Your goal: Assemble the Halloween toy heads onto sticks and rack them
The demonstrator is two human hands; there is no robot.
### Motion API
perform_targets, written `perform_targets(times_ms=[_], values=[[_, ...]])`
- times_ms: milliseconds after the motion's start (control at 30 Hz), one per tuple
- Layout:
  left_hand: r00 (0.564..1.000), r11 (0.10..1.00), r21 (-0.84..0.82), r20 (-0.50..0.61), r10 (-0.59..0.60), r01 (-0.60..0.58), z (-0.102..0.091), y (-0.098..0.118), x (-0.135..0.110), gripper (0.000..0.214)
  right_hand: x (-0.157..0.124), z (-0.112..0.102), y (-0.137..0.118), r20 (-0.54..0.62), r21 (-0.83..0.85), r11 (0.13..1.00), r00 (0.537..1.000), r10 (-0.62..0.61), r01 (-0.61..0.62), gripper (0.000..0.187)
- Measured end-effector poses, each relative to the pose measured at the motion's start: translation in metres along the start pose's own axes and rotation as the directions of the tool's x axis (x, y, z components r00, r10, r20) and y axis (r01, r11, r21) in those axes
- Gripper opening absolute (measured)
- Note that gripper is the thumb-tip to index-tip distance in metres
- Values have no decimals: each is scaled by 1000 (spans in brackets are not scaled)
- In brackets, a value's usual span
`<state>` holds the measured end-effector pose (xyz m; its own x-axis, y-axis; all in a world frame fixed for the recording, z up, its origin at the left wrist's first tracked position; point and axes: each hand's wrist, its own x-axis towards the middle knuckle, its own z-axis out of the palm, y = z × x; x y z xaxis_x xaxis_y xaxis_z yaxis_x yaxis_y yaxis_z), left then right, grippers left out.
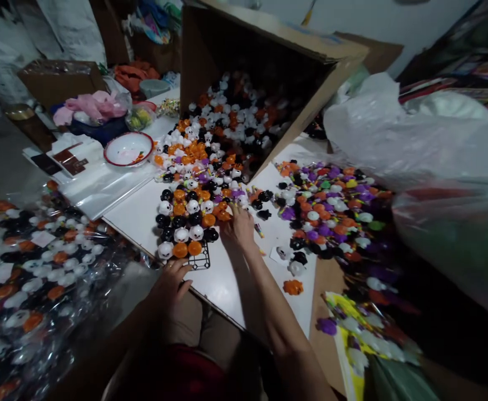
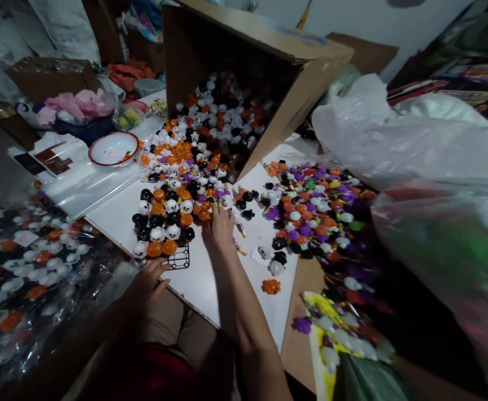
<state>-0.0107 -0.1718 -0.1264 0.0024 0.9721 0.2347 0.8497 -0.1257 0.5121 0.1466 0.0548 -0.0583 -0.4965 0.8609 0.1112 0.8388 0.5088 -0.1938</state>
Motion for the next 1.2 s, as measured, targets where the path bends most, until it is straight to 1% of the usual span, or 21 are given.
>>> perform_targets(times_ms=[67,133,167,267,367,467,533,600,700,767,800,833,867,933,967,1000,1033,1100,1133,1167,1200], values=[[1000,1000,-4,20,-1,1,-3,-4,3,30,2,-1,-5,40,-36,999,999,-4,5,41],[1000,1000,-11,31,5,-4,-4,-8,7,29,2,-4,-3,63,-46,998,997,35,-32,30],[1000,1000,-18,28,10,-9,-4,-10,11,29,0,-5,0,63,-42,998,996,58,-55,28],[999,998,-59,17,30,-29,-4,-18,25,26,-17,-11,15,72,-37,995,993,97,-94,30],[998,995,-87,31,48,-45,-4,-27,44,25,-44,-16,27,79,-41,995,993,91,-88,31],[997,995,-80,43,63,-59,-7,-33,59,26,-67,-17,31,56,-35,995,994,93,-91,35],[996,996,-52,46,74,-72,-10,-33,63,26,-76,-16,29,31,-33,994,994,101,-100,37],[995,996,10,36,90,-90,-10,-26,62,26,-76,-15,24,6,-34,994,995,101,-101,36],[987,984,74,-8,162,-161,-3,1,53,24,-61,-13,12,-22,-25,997,997,68,-69,44],[975,975,39,-42,219,-218,6,25,50,24,-47,-15,4,13,-17,1000,1000,20,-20,48],[973,975,3,-64,223,-224,10,36,51,25,-42,-17,1,44,-10,1000,999,5,-4,46],[976,979,-38,-94,198,-203,15,46,53,27,-39,-21,1,68,2,1000,998,1,-2,43],[981,984,-82,-131,145,-156,18,55,58,29,-40,-27,2,77,24,1000,997,6,-8,39],[981,985,-170,-192,0,-34,21,67,70,37,-53,-41,11,78,139,990,997,-2,-9,35],[979,977,-212,-195,-52,10,22,72,77,40,-63,-49,17,101,240,971,994,-37,12,34],[982,967,-252,-172,-75,29,22,75,84,42,-75,-57,24,142,365,930,985,-94,36,34],[990,956,-292,-127,-68,29,22,78,89,40,-86,-64,31,192,497,867,969,-155,40,34],[999,924,-380,0,-55,50,24,82,96,28,-101,-73,43,276,711,702,933,-231,-36,35],[994,894,-434,71,-87,109,25,83,97,21,-103,-75,49,299,775,625,925,-236,-92,39],[978,847,-492,146,-149,203,26,83,97,18,-101,-74,55,309,813,565,926,-216,-140,43],[948,775,-549,222,-226,313,26,82,95,19,-94,-72,62,307,824,539,937,-165,-175,47]])
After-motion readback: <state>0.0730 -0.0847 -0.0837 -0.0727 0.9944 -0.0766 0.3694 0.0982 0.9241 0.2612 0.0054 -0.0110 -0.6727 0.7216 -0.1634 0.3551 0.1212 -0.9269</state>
